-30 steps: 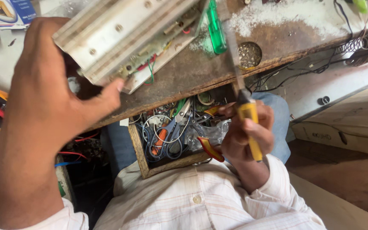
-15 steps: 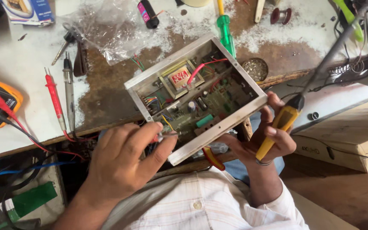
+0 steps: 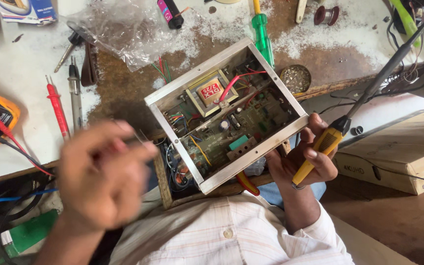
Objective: The person uses a soldering iron to work on a circuit board inside a metal enclosure. They repeatedly heat solder joints and occasionally use a multimeter probe to test connections. The person also handles a cylindrical capacitor and places it on the board.
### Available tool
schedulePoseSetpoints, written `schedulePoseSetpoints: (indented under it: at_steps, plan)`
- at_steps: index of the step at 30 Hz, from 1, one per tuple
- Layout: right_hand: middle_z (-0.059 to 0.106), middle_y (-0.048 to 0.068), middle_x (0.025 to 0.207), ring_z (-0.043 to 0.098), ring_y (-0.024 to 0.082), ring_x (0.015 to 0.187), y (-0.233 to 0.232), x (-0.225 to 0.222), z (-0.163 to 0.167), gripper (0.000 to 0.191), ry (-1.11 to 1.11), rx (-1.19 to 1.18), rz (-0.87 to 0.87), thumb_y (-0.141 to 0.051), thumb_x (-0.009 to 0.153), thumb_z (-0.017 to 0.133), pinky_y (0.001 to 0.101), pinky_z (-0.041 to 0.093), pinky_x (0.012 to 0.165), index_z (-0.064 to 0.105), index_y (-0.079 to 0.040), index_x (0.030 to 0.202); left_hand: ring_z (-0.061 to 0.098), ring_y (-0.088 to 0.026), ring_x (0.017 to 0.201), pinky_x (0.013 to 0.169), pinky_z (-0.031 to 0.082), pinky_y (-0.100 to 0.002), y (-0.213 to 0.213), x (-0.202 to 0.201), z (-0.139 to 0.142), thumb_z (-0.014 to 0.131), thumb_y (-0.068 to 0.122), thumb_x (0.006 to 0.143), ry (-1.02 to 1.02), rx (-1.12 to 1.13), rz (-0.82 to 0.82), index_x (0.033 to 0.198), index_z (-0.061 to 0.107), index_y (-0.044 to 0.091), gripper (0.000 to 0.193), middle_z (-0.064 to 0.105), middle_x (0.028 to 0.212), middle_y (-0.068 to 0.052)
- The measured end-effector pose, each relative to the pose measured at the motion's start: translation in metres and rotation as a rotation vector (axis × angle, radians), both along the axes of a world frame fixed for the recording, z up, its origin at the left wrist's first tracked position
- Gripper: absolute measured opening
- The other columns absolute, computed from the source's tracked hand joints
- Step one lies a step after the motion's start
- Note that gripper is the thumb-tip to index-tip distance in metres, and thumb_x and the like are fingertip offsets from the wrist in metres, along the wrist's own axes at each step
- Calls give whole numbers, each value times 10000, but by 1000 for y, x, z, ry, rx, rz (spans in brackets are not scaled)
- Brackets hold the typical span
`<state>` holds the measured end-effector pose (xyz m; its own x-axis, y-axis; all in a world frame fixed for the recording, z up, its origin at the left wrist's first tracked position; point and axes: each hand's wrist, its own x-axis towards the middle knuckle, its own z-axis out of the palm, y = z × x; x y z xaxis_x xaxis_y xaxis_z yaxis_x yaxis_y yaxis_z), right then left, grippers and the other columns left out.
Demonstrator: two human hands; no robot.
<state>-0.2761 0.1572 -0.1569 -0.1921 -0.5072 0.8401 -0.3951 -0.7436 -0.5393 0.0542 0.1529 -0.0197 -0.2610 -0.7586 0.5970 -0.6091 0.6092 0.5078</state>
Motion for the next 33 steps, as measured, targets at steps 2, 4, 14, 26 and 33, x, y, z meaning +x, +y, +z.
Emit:
schedulePoseSetpoints:
  at_steps: [2,4,14,26,33]
  plan:
    - [469,238,1488,529,296,1413,0,1,-1,678,-15,6,4,-98,846,866,389,543,1118,372,-210,1296,664,-253,996,831,555,-368,-11,5,10,604,-56,987,-80,123,152,1115,727,58,211,585,1267,-160]
    - [475,245,1484,528,299,1436,0,1,-2,681,-12,4,-18,-92,837,864,371,523,1116,372,-209,1293,691,-307,986,815,557,-408,-22,9,17,606,-96,954,-201,275,226,1090,729,23,219,619,1295,-158]
    - [577,154,1333,553,310,1392,-2,-1,-1,700,75,-22,-74,-153,797,871,455,484,1149,372,-198,1286,665,-382,986,840,544,-450,-49,-11,16,756,-46,844,-342,9,249,1000,750,-26,157,704,1144,-175]
    - [459,236,1489,555,321,1394,-5,5,0,680,-9,14,10,-141,856,870,443,614,1030,367,-203,1309,681,-264,879,690,586,-414,-40,-75,67,660,85,786,-681,276,-326,804,753,76,95,643,886,-90]
    - [454,237,1484,552,343,1409,-5,5,9,682,47,7,11,-134,840,872,472,618,1035,367,-168,1297,690,-207,978,733,615,-355,-57,-93,71,682,72,785,-1149,162,-469,768,729,69,50,648,966,-69]
